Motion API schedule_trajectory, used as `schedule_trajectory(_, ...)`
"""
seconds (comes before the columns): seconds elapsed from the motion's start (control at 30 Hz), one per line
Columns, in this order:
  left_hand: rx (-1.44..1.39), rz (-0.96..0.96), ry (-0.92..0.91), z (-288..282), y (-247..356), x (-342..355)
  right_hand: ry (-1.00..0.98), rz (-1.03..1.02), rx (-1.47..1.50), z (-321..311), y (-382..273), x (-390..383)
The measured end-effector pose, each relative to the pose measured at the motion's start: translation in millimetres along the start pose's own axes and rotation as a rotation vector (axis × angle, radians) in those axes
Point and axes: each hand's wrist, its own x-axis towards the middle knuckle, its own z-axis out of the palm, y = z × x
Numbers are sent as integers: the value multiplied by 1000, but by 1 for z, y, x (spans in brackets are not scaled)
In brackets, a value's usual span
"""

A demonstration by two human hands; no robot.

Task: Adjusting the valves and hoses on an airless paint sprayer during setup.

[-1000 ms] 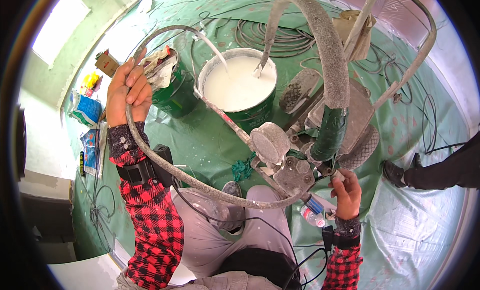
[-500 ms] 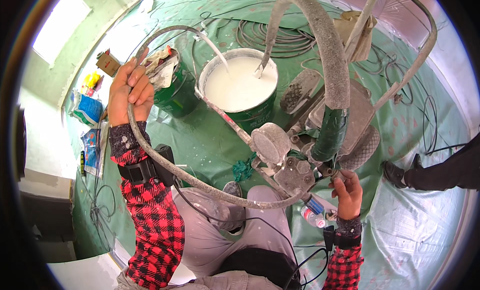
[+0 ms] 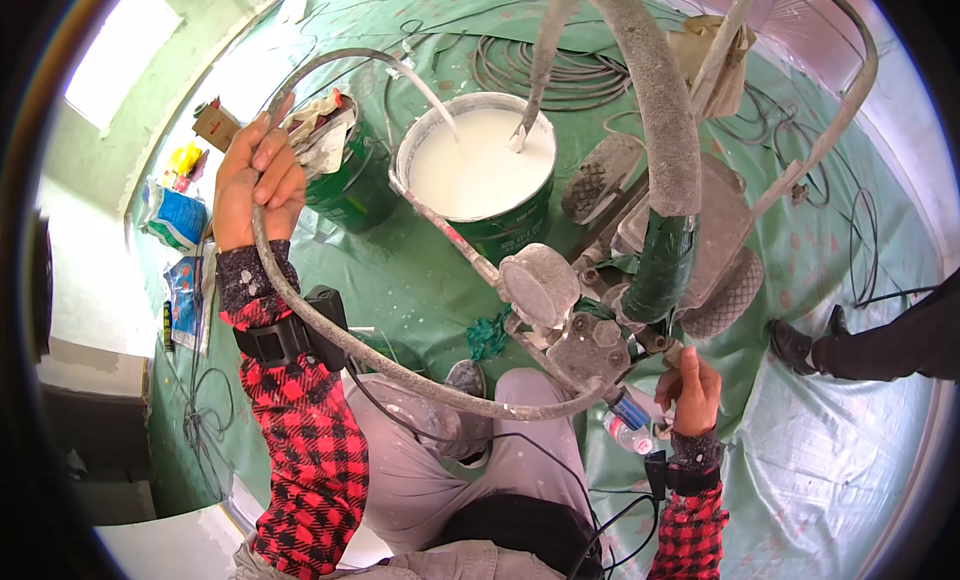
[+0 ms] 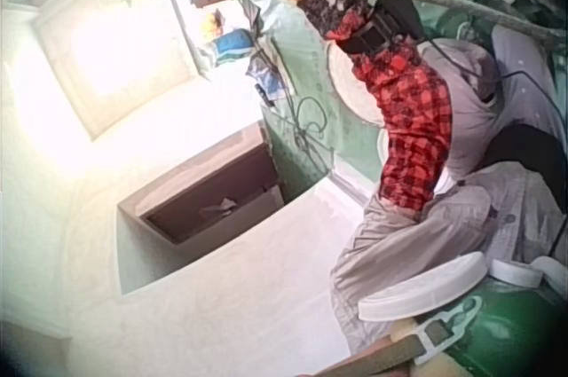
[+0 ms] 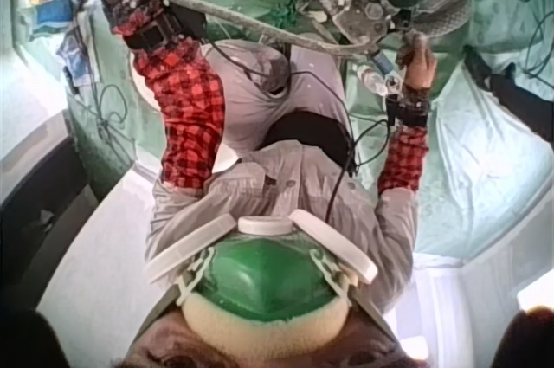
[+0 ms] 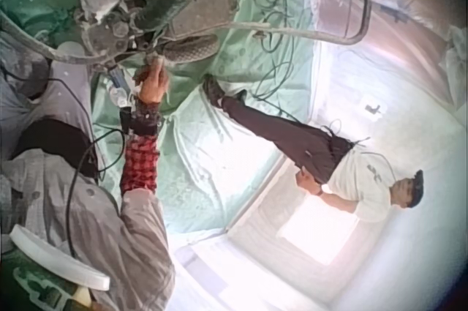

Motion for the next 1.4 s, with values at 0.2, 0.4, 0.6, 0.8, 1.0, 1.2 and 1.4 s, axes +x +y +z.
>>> schedule_trajectory(0.2,13,10,34,2,-2,0,340,-155,166,40,-7,-1)
schedule_trajectory(0.4,32,18,15,1,0,-1,171,81,81,11,6,2)
schedule_trajectory(0.6,21,7,15,2,0,-1,393,-265,109,35,-1,2)
schedule_trajectory(0.8,0,1,-12,2,0,-2,135,132,88,10,3,2)
schedule_trajectory(1.0,12,7,3,2,-1,-2,175,-190,92,19,6,-1)
schedule_trajectory(1.2,32,11,17,3,-1,-2,144,-143,133,18,7,0)
schedule_trajectory(1.4,11,10,-12,2,0,-3,154,-134,120,20,5,-1)
